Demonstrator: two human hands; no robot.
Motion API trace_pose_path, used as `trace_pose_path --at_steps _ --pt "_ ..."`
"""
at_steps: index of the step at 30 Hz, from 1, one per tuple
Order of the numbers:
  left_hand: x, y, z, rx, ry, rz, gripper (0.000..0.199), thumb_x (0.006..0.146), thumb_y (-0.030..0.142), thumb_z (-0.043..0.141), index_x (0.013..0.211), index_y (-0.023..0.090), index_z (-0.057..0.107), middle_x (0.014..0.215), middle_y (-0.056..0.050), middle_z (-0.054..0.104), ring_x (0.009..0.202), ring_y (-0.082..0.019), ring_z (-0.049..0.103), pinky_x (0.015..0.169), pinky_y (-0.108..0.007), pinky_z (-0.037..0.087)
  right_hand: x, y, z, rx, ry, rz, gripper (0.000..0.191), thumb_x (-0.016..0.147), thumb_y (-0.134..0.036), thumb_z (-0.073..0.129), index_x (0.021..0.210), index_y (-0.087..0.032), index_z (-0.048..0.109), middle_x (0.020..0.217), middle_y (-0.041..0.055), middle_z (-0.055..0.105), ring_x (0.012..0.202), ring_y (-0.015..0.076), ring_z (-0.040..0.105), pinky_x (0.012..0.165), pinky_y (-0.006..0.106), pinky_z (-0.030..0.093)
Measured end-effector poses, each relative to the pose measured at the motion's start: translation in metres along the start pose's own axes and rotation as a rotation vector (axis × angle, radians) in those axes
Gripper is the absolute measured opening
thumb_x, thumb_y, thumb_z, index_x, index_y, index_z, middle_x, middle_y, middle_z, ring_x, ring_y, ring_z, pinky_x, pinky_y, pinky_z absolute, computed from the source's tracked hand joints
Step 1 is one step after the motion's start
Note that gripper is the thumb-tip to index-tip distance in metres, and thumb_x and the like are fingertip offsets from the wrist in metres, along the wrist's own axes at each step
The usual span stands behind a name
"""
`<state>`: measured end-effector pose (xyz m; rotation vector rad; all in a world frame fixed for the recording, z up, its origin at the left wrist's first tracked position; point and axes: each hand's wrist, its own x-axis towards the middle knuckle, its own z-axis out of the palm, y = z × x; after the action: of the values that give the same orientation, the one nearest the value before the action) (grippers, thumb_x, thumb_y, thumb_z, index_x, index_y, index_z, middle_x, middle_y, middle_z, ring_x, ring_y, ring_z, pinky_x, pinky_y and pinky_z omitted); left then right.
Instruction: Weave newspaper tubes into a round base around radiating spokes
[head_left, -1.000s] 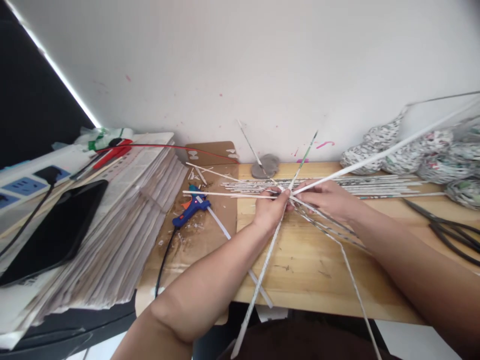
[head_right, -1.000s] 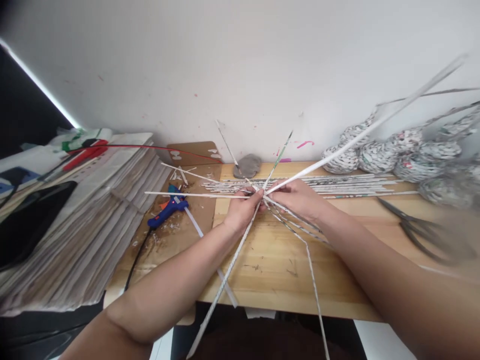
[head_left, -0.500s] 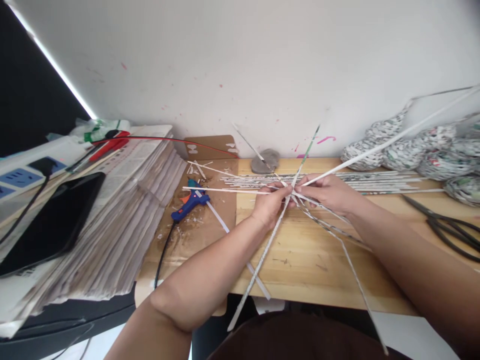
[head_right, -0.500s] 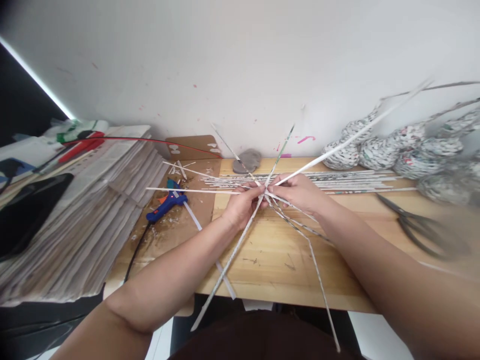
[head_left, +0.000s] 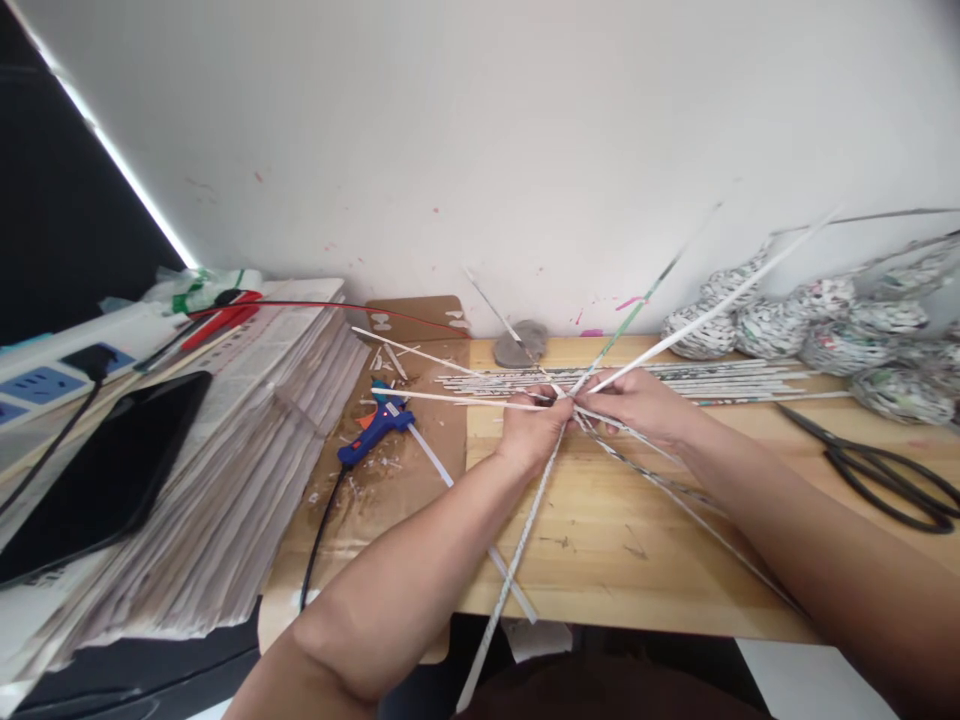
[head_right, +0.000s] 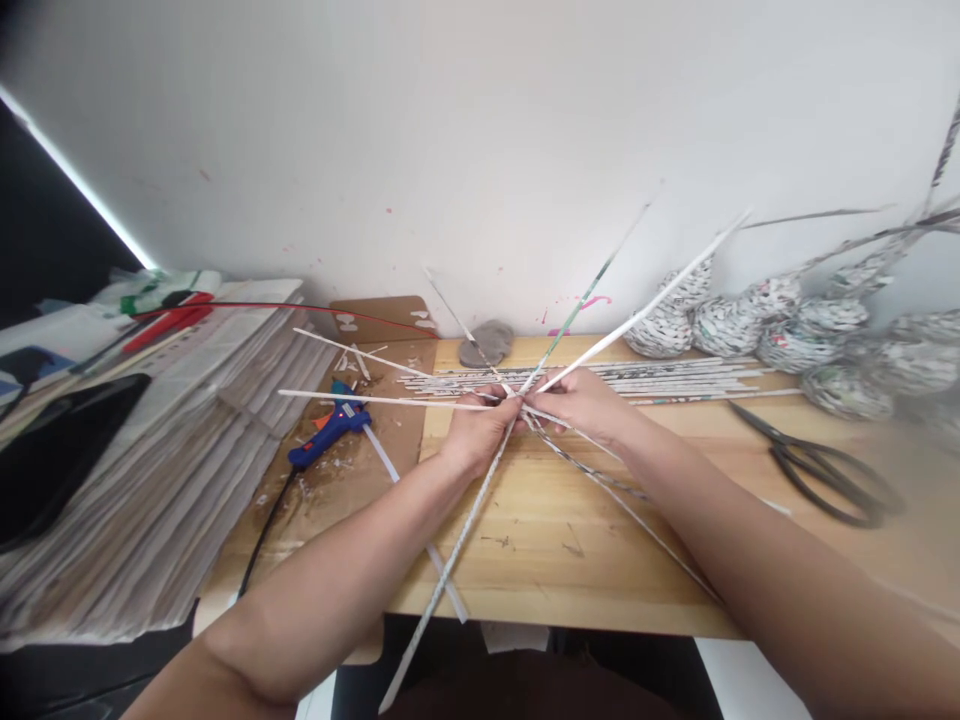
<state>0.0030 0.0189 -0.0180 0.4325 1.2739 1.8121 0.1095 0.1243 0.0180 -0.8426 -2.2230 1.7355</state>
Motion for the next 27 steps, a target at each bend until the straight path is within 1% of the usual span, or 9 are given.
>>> trace_pose_path --at_steps 4,7,10,14,18,21,24,27 --pt "0.001 0.001 0.000 -0.014 -0.007 -0.011 0.017 0.063 0.021 0.080 0.069 0.016 0.065 0.064 -0.001 0.066 0.057 -0.013 0.062 0.059 -0.025 0.052 0.001 0.002 -0.001 0.012 -0.003 -0.006 0.033 0.067 -0.047 0.078 0.077 -0.016 0.069 0.075 0.0082 0.074 0.067 0.0179 0.065 0.046 0.023 0.043" --pt "0.002 0.002 -0.002 -0.062 -0.040 -0.018 0.023 0.058 0.023 0.084 0.070 0.014 0.065 0.066 -0.003 0.068 0.058 -0.014 0.064 0.060 -0.027 0.053 0.002 0.003 -0.003 0.003 0.010 -0.034 0.034 0.066 -0.048 0.079 0.076 -0.016 0.069 0.073 0.0072 0.073 0.062 0.0154 0.062 0.046 0.023 0.043" --pt "0.002 0.002 -0.004 -0.084 -0.070 -0.012 0.026 0.056 0.023 0.085 0.072 0.013 0.067 0.070 -0.004 0.069 0.059 -0.014 0.064 0.058 -0.025 0.052 0.004 0.005 -0.004 -0.005 0.012 -0.064 0.036 0.068 -0.050 0.077 0.075 -0.016 0.068 0.069 0.0063 0.071 0.058 0.0140 0.059 0.045 0.023 0.042" --pt "0.003 0.001 -0.005 -0.079 -0.097 -0.006 0.028 0.054 0.021 0.085 0.075 0.013 0.068 0.071 -0.005 0.069 0.060 -0.014 0.064 0.058 -0.024 0.051 0.007 0.008 -0.004 -0.016 0.000 -0.062 0.038 0.072 -0.054 0.073 0.072 -0.017 0.065 0.068 0.0064 0.071 0.057 0.0143 0.060 0.044 0.022 0.043" --pt "0.003 0.001 -0.004 -0.052 -0.087 0.002 0.027 0.053 0.020 0.084 0.073 0.013 0.067 0.070 -0.004 0.069 0.060 -0.013 0.063 0.056 -0.024 0.050 0.009 0.010 -0.005 -0.028 0.019 -0.077 0.039 0.071 -0.056 0.072 0.071 -0.018 0.064 0.065 0.0042 0.070 0.056 0.0148 0.060 0.045 0.023 0.043" --pt "0.003 0.002 -0.004 -0.054 -0.087 0.005 0.028 0.052 0.022 0.085 0.072 0.014 0.066 0.071 -0.003 0.069 0.059 -0.013 0.062 0.055 -0.024 0.050 0.009 0.010 -0.003 -0.051 0.023 -0.087 0.039 0.071 -0.056 0.071 0.070 -0.018 0.064 0.062 0.0029 0.068 0.053 0.0134 0.057 0.044 0.023 0.042" --pt "0.003 0.001 -0.005 -0.082 -0.058 -0.012 0.033 0.050 0.023 0.087 0.070 0.015 0.063 0.072 -0.002 0.069 0.060 -0.013 0.063 0.055 -0.024 0.051 0.008 0.008 0.000 -0.068 0.046 -0.098 0.038 0.073 -0.055 0.069 0.070 -0.017 0.066 0.059 0.0015 0.066 0.050 0.0124 0.053 0.043 0.023 0.040" --pt "0.004 0.000 -0.006 -0.086 -0.025 -0.008 0.033 0.048 0.022 0.088 0.068 0.014 0.063 0.071 -0.002 0.069 0.061 -0.013 0.063 0.056 -0.023 0.052 0.005 0.005 0.002 -0.075 0.070 -0.061 0.034 0.073 -0.050 0.070 0.076 -0.016 0.069 0.065 0.0026 0.068 0.056 0.0140 0.057 0.046 0.023 0.043"
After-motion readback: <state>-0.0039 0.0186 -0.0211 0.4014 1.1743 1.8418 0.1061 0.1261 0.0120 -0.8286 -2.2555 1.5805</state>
